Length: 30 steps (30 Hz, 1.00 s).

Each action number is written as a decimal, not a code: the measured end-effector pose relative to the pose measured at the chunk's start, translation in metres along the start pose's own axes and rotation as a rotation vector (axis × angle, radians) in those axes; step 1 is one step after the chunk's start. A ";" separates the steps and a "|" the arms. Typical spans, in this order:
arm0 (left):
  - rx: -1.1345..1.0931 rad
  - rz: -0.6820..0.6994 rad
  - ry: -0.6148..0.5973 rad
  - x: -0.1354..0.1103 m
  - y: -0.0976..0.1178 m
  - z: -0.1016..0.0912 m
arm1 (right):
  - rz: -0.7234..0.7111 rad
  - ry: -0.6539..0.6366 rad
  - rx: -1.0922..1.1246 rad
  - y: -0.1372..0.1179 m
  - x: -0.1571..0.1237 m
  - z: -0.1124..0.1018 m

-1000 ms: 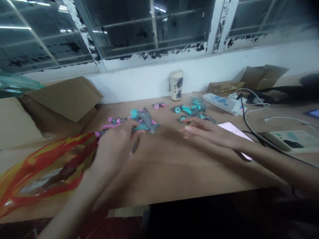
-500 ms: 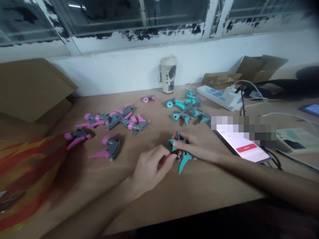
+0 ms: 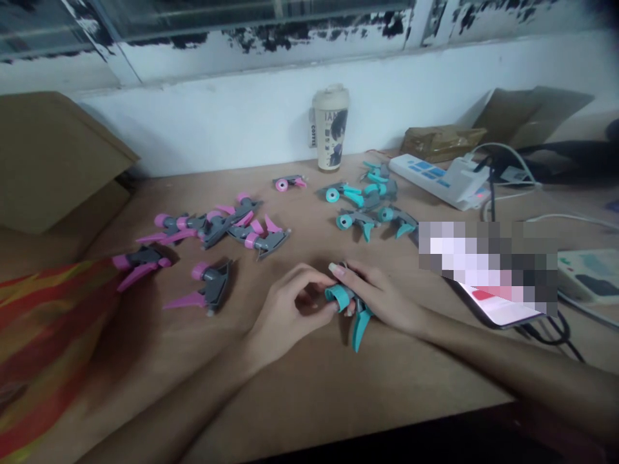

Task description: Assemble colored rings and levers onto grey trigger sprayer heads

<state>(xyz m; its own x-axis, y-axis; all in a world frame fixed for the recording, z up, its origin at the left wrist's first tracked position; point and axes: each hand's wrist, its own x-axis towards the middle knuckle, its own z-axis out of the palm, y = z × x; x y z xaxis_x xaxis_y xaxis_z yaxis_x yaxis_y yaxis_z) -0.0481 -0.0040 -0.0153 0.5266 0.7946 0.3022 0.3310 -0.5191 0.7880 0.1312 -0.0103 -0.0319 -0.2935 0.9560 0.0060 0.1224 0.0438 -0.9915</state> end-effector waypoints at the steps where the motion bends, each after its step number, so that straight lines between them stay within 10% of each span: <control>1: -0.002 0.000 0.002 0.000 0.000 0.000 | -0.008 0.015 -0.007 0.000 0.000 0.001; 30: 0.286 -0.033 0.221 0.000 0.011 0.002 | -0.017 0.183 -0.142 -0.009 -0.012 0.007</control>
<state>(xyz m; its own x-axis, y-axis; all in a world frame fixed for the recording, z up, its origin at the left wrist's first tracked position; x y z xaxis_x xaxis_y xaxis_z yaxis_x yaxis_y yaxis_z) -0.0430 -0.0102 -0.0081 0.3403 0.8450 0.4124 0.5671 -0.5343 0.6268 0.1269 -0.0245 -0.0238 -0.1212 0.9909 0.0583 0.2545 0.0878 -0.9631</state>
